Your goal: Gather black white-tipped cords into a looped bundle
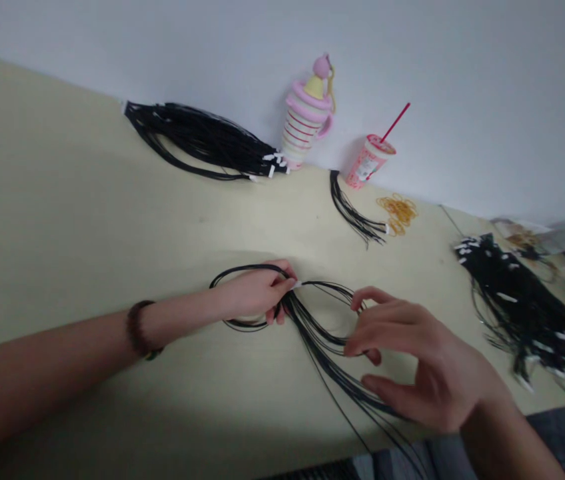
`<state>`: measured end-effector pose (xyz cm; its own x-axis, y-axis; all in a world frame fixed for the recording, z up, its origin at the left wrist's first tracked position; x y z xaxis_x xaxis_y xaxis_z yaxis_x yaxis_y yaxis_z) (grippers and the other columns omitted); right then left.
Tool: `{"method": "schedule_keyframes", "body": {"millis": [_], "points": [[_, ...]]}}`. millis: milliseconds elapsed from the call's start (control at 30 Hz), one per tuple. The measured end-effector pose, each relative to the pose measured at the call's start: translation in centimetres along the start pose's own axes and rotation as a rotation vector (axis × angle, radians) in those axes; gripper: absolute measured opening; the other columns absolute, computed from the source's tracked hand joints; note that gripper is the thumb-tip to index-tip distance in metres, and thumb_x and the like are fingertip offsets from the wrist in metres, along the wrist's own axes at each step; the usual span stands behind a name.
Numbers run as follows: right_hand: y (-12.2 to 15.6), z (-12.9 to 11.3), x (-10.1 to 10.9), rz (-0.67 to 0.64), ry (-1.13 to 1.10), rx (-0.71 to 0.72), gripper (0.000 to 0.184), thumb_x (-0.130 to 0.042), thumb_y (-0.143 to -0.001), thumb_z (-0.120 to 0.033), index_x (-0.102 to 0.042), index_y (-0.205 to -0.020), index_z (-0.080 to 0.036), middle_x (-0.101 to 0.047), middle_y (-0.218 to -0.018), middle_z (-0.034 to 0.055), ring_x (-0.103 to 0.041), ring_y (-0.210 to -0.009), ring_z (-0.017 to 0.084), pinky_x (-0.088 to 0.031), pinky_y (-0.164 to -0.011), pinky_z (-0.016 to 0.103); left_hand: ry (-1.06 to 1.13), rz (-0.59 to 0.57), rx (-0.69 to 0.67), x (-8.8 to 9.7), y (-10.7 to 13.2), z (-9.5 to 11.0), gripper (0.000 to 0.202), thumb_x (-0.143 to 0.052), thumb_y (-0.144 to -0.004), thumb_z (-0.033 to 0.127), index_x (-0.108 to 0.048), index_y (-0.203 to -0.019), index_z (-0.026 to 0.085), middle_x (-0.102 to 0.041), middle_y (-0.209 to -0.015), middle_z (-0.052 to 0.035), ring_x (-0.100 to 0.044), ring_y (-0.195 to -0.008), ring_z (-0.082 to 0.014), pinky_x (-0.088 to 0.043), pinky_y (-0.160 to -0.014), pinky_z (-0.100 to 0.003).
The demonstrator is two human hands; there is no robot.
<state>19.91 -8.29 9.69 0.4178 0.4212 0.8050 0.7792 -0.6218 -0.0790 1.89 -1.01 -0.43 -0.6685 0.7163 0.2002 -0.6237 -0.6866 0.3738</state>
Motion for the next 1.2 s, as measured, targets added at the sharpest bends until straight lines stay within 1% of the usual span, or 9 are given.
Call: {"method": "schedule_keyframes", "body": {"millis": [133, 233, 333, 533, 600, 700, 800, 1000, 1200], "points": [[1.3, -0.9, -1.8, -0.118, 0.217, -0.167, 0.023, -0.052, -0.08, -0.031, -0.054, -0.098, -0.016, -0.055, -0.079, 0.0043, -0.052, -0.074, 0.01, -0.042, -0.07, 0.023, -0.01, 0.016, -0.026, 0.0, 0.1, 0.0, 0.023, -0.034, -0.086, 0.042, -0.041, -0.087, 0.02, -0.056, -0.049, 0.0041, -0.048, -0.036, -0.009, -0.036, -0.035, -0.016], [1.5, 0.5, -4.3, -0.138, 0.331, -0.234, 0.02, -0.039, -0.087, -0.028, -0.054, -0.095, -0.018, -0.053, -0.089, 0.0056, -0.051, -0.079, 0.011, -0.041, -0.068, 0.023, -0.014, 0.028, -0.023, 0.0, 0.1, 0.1, 0.023, -0.035, -0.086, 0.042, -0.041, -0.089, 0.02, -0.055, -0.047, 0.0043, -0.048, -0.036, -0.009, -0.036, -0.035, -0.016], [2.0, 2.8, -5.6, -0.101, 0.317, -0.263, 0.019, -0.038, -0.088, -0.029, -0.054, -0.088, -0.018, -0.051, -0.088, 0.004, -0.049, -0.075, 0.01, -0.039, -0.065, 0.022, -0.006, 0.031, -0.009, 0.0, 0.2, 0.1, 0.023, -0.035, -0.086, 0.041, -0.041, -0.089, 0.019, -0.055, -0.047, 0.0042, -0.048, -0.035, -0.0089, -0.036, -0.035, -0.016], [2.6, 5.7, -4.5, 0.048, 0.114, -0.305, 0.018, -0.042, -0.086, -0.029, -0.049, -0.079, -0.014, -0.048, -0.075, 0.0021, -0.044, -0.071, 0.008, -0.037, -0.065, 0.02, 0.011, 0.025, -0.054, 0.0, 0.0, -0.4, 0.026, -0.036, -0.085, 0.045, -0.041, -0.088, 0.02, -0.057, -0.05, 0.0036, -0.051, -0.038, -0.0095, -0.038, -0.035, -0.016], [2.2, 5.7, -4.4, 0.078, 0.099, -0.273, 0.016, -0.043, -0.086, -0.027, -0.052, -0.088, -0.014, -0.049, -0.081, 0.0038, -0.045, -0.077, 0.009, -0.038, -0.069, 0.021, 0.009, 0.022, -0.065, 0.0, -0.1, -0.4, 0.026, -0.035, -0.086, 0.046, -0.041, -0.089, 0.02, -0.058, -0.05, 0.0037, -0.051, -0.038, -0.0091, -0.038, -0.035, -0.016], [1.5, 5.1, -5.1, 0.034, 0.091, -0.182, 0.021, -0.046, -0.084, -0.026, -0.054, -0.101, -0.019, -0.049, -0.091, 0.0053, -0.045, -0.087, 0.011, -0.039, -0.076, 0.023, -0.006, 0.025, -0.065, 0.1, 0.0, -0.3, 0.025, -0.034, -0.086, 0.044, -0.042, -0.089, 0.02, -0.058, -0.05, 0.0041, -0.051, -0.038, -0.0085, -0.038, -0.036, -0.015], [0.9, 5.0, -6.0, 0.024, 0.108, -0.192, 0.021, -0.044, -0.083, -0.018, -0.059, -0.096, -0.022, -0.051, -0.088, 0.0035, -0.047, -0.084, 0.01, -0.038, -0.078, 0.024, -0.032, 0.037, -0.058, 0.1, 0.1, -0.2, 0.024, -0.034, -0.086, 0.044, -0.042, -0.088, 0.021, -0.058, -0.049, 0.0045, -0.05, -0.037, -0.0079, -0.037, -0.036, -0.014], [-1.3, 5.8, -6.4, 0.26, 0.082, -0.264, 0.019, -0.051, -0.074, -0.012, -0.067, -0.082, -0.017, -0.055, -0.077, 0.0031, -0.049, -0.072, 0.008, -0.038, -0.067, 0.019, -0.006, 0.022, -0.042, 0.1, 0.1, -0.2, 0.022, -0.035, -0.086, 0.042, -0.041, -0.088, 0.021, -0.058, -0.05, 0.0044, -0.052, -0.039, -0.0093, -0.038, -0.036, -0.015], [-4.6, 6.6, -7.1, 0.169, -0.128, -0.282, 0.021, -0.046, -0.076, -0.013, -0.066, -0.074, -0.014, -0.057, -0.064, -0.0007, -0.044, -0.056, 0.004, -0.033, -0.055, 0.015, 0.011, -0.016, -0.044, 0.3, 0.3, -0.1, 0.021, -0.034, -0.088, 0.04, -0.04, -0.084, 0.02, -0.055, -0.048, 0.0055, -0.048, -0.035, -0.0069, -0.036, -0.035, -0.013]]}}
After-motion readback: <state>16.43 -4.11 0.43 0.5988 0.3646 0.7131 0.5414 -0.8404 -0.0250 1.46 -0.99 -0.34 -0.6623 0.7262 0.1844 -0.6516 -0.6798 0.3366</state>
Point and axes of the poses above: each hand's wrist, its own y-axis away from the middle knuckle, its own x-axis out of the back of the hand, z = x × y, the point moved 2 cm from there along -y, towards the middle knuckle
